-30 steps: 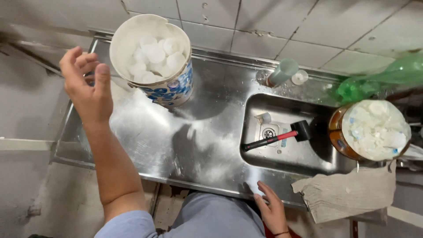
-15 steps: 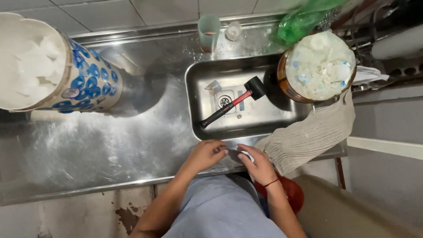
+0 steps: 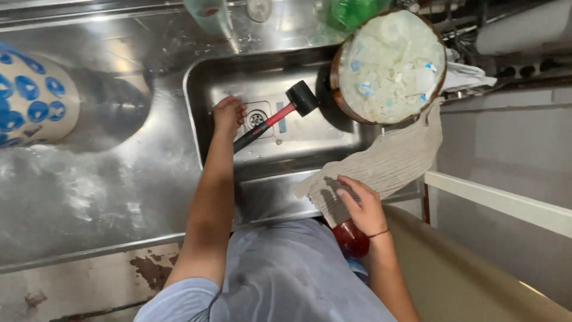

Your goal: Sorting and transferring plastic bottle caps from a sink into a bucket and pouring liquid from a bottle.

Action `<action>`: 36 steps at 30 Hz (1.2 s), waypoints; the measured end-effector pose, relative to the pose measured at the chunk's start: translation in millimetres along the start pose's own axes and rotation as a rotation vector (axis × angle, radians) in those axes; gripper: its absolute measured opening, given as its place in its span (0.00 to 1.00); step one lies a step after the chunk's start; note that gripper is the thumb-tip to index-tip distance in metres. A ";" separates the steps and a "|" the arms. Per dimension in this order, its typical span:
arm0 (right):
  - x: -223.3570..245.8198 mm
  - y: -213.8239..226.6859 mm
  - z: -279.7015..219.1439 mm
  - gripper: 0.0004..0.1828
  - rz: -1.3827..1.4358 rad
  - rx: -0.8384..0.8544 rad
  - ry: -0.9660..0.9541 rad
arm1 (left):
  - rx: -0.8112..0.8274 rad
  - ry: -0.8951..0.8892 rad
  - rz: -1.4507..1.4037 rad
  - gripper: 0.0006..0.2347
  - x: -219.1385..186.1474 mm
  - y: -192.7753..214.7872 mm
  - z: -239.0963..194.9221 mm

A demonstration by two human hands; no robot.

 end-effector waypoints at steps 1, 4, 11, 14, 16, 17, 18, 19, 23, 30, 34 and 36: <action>-4.5 5.0 7.9 0.17 0.010 -0.001 0.038 | -0.026 -0.051 -0.034 0.05 -1.7 1.9 2.0; -16.9 36.4 44.4 0.15 -0.079 -0.048 0.126 | 0.094 -0.177 0.043 0.04 -11.3 -19.6 -94.6; -51.9 90.6 195.2 0.12 -0.565 -0.138 0.419 | 0.304 -0.108 -0.151 0.10 67.1 -4.9 -152.5; -65.8 85.8 234.8 0.12 -0.612 -0.024 0.468 | 0.261 0.016 -0.155 0.22 83.4 -7.9 -183.2; -74.2 74.5 249.4 0.15 -0.581 0.068 0.440 | 0.312 -0.076 -0.080 0.32 80.8 -17.6 -203.8; -71.3 71.6 251.7 0.15 -0.584 0.069 0.441 | 0.314 -0.076 -0.083 0.32 78.1 -22.4 -210.1; -68.5 67.4 253.9 0.16 -0.640 0.094 0.447 | 0.336 -0.120 -0.031 0.31 73.9 -28.0 -217.2; -64.9 59.3 256.6 0.18 -0.689 0.128 0.459 | 0.346 -0.165 0.016 0.30 71.1 -30.7 -227.2; -82.9 49.4 267.2 0.16 -0.817 0.099 0.508 | 0.348 -0.167 0.022 0.28 59.1 -45.8 -229.3; 4.7 71.4 192.5 0.10 -0.439 -0.080 0.390 | 0.354 0.010 -0.267 0.28 41.5 -62.2 -231.7; 35.6 5.2 119.5 0.11 0.140 0.008 0.277 | 0.425 -0.051 -0.170 0.32 49.4 -76.3 -220.2; 38.2 -21.7 105.4 0.11 0.199 0.030 0.296 | 0.420 -0.046 -0.165 0.29 50.3 -83.9 -224.9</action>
Point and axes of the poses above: each hand's wrist, its own z-axis towards the middle knuckle, its own y-axis out of the back of the hand, x = y × z, the point moved 4 cm from there along z, towards the middle knuckle, and after that the axes turned 12 degrees about y, right-handed, at the moved point
